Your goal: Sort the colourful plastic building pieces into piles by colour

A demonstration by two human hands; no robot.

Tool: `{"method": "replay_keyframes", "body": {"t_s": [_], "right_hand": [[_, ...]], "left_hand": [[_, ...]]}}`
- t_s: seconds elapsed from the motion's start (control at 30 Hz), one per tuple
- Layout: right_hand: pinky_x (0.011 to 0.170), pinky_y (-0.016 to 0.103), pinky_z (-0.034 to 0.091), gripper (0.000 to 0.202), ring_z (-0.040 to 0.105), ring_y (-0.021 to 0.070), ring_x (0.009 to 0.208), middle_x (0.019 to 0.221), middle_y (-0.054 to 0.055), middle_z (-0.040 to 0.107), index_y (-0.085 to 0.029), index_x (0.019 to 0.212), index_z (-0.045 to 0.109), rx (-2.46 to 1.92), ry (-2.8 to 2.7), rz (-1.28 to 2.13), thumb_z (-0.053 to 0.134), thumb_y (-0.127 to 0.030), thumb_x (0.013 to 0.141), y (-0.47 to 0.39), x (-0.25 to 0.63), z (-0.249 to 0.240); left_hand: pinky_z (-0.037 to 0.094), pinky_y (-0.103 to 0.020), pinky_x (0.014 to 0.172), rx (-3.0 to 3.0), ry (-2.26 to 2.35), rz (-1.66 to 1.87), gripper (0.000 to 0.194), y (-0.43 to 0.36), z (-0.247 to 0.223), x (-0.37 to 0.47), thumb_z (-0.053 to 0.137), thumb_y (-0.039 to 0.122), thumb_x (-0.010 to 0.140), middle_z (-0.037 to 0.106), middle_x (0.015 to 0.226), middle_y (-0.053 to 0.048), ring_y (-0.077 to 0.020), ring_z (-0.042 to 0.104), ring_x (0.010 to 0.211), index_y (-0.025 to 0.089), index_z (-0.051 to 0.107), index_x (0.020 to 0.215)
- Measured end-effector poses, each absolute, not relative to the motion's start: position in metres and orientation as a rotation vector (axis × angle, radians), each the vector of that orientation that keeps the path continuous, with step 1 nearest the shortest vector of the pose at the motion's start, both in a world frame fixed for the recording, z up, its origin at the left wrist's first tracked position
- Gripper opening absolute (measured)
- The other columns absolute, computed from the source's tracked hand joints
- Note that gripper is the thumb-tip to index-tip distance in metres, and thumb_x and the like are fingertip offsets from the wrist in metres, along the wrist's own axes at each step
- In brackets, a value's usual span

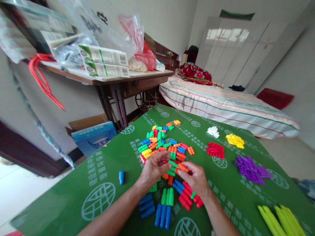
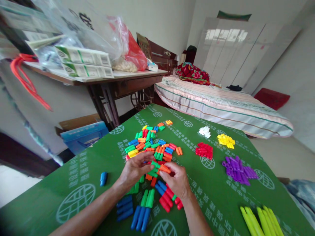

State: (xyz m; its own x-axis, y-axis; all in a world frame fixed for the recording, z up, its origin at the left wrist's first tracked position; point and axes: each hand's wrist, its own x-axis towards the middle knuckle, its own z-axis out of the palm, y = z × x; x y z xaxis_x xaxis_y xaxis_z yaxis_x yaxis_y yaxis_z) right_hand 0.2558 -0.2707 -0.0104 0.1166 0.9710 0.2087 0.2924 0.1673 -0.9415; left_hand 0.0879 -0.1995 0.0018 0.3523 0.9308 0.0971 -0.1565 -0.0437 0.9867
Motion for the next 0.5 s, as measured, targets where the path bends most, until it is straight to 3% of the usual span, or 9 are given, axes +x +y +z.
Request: {"method": "replay_keyframes", "body": {"t_s": [0.13,0.33,0.5], "right_hand": [[0.048,0.019,0.038,0.023,0.045,0.0095,0.055,0.064,-0.001,0.055,-0.016,0.084,0.066,-1.313,-1.367,0.839,0.062,-0.037,0.077,-0.2714,0.2555,-0.0101],[0.045,0.018,0.036,0.022,0.043,0.0086,0.052,0.063,-0.001,0.055,-0.016,0.082,0.067,-1.305,-1.363,0.85,0.062,-0.037,0.078,-0.2719,0.2556,-0.0106],[0.044,0.019,0.037,0.026,0.043,0.0085,0.049,0.06,-0.002,0.055,-0.016,0.085,0.067,-1.338,-1.332,0.867,0.063,-0.04,0.077,-0.2721,0.2612,-0.0114]], "left_hand": [[0.051,-0.027,0.069,1.27,0.76,0.996,0.039,-0.2006,0.0041,0.0848,0.077,0.023,0.056,0.069,0.088,-0.005,-0.017,0.061,0.082,0.015,0.067,0.092],[0.043,-0.02,0.053,1.339,0.774,0.903,0.029,-0.2027,0.005,0.0829,0.075,0.025,0.059,0.063,0.067,0.0,-0.0105,0.055,0.061,0.013,0.068,0.085],[0.047,-0.022,0.056,1.286,0.782,0.924,0.029,-0.199,0.0072,0.0804,0.076,0.026,0.058,0.065,0.068,0.0,-0.0112,0.058,0.062,0.013,0.067,0.083]]}}
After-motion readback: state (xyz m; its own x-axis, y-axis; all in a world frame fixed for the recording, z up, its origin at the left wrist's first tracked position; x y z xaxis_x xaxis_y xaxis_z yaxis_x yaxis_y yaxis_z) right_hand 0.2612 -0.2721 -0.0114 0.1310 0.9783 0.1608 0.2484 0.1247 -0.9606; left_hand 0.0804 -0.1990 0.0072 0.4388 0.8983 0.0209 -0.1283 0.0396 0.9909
